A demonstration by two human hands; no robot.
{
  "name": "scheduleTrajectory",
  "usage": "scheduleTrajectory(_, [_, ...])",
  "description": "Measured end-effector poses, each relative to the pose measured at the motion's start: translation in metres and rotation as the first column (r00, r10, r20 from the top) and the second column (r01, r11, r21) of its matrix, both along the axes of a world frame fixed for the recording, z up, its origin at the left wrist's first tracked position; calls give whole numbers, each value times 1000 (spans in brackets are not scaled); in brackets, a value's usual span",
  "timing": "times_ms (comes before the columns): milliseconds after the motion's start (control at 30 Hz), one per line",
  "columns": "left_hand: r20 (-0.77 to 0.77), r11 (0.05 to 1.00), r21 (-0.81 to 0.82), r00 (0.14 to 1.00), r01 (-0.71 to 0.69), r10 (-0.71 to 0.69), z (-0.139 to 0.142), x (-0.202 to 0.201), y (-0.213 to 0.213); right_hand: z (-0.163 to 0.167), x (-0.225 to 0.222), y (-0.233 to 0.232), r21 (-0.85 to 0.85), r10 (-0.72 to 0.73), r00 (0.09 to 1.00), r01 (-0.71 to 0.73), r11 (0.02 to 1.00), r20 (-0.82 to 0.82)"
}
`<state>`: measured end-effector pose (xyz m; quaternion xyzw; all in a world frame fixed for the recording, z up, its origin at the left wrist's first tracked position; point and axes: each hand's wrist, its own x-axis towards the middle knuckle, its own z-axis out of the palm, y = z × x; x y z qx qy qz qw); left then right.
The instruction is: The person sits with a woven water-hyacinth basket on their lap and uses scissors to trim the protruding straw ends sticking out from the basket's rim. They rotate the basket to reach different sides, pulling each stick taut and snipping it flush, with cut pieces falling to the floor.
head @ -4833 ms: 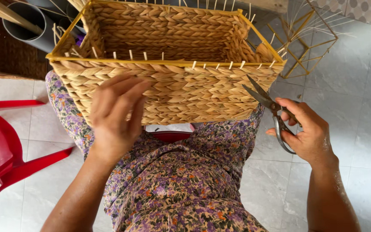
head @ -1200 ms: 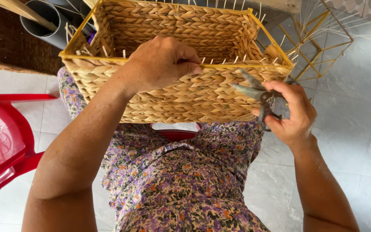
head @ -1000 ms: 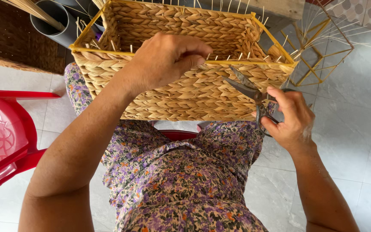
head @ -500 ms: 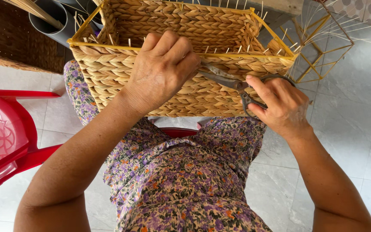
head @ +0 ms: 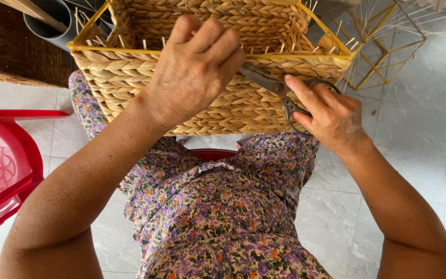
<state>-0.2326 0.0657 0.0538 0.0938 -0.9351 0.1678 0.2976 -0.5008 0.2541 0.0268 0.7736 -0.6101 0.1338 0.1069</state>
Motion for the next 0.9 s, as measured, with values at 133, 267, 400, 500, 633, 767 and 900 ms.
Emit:
scheduleTrajectory(133, [-89, 992, 126, 996, 13, -2, -6, -4, 0, -1, -7, 5, 1, 39, 999, -39, 999, 34])
scheduleTrajectory(267, [-145, 970, 237, 989, 46, -11, -12, -9, 4, -4, -10, 7, 16, 45, 997, -46, 999, 65])
scheduleTrajectory(400, [-135, 985, 158, 990, 62, -40, -10, -8, 8, -2, -10, 4, -36, 48, 999, -47, 998, 22])
scheduleTrajectory(500, [-96, 985, 159, 994, 69, -54, -7, -5, 8, -3, -7, 0, -61, 47, 999, -47, 997, 6])
scheduleTrajectory(633, [-127, 967, 254, 991, -4, 38, -9, 0, 1, -20, -14, 2, -22, 63, 995, -62, 998, 83])
scheduleTrajectory(767, [-237, 863, 500, 947, -74, 218, -24, 43, -8, -46, -47, 31, -50, -28, 864, 62, 997, 502])
scheduleTrajectory(900, [-442, 796, 601, 798, -76, 410, -59, 102, -16, -89, -62, 64, -27, -197, 602, 343, 939, 774])
